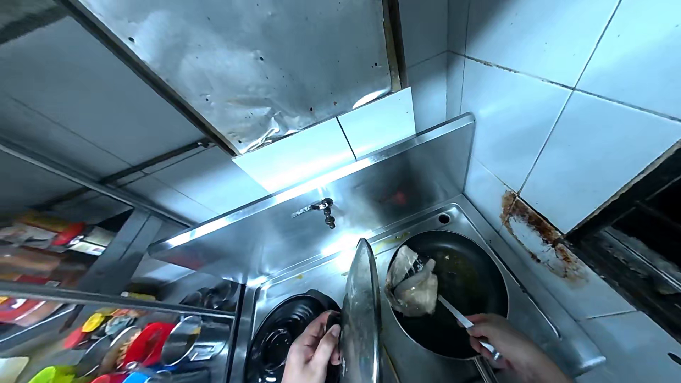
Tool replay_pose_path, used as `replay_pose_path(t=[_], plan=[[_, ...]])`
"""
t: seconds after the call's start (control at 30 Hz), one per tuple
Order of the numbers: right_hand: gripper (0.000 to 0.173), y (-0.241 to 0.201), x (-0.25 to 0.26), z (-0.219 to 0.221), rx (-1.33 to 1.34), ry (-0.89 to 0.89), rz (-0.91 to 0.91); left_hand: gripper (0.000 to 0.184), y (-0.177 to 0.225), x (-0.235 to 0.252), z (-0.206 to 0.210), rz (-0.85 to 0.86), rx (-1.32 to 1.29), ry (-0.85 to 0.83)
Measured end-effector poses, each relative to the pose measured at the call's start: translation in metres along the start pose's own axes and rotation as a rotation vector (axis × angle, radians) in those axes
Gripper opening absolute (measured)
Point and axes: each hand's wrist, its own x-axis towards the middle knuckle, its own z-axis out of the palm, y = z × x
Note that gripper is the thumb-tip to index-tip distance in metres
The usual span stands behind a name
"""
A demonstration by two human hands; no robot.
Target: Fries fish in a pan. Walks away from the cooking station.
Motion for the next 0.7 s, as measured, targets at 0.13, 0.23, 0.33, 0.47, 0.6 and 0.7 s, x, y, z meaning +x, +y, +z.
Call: replay_pose_path(t=[0.13,0.23,0.33,0.47,0.6,0.7], plan=[[0.028,-0.005,0.007,0.008,0.005,-0.056,-0.006,0.028,-0.002,-0.002,0.001,-0.018,0.014,-0.004],[0.027,0.0,0.004,-0.005,0.016,-0.058,0.001,0.028,-0.002,-0.002,-0.004,-0.015,0.023,-0.021],[0.028,0.003,-0.002,-0.005,0.048,-0.066,0.024,0.027,-0.007,-0.004,-0.004,-0.011,0.018,-0.018],[0.026,0.004,-0.004,0.005,0.197,-0.069,0.059,0.027,-0.014,-0.005,-0.003,-0.013,-0.011,-0.013],[0.026,0.028,-0.007,-0.009,0.375,-0.112,0.018,0.027,-0.013,-0.006,-0.002,-0.013,-0.002,-0.003],[0.027,0.039,-0.02,-0.02,0.384,-0.097,-0.017,0.028,-0.009,-0.007,-0.001,-0.005,0.004,0.012]])
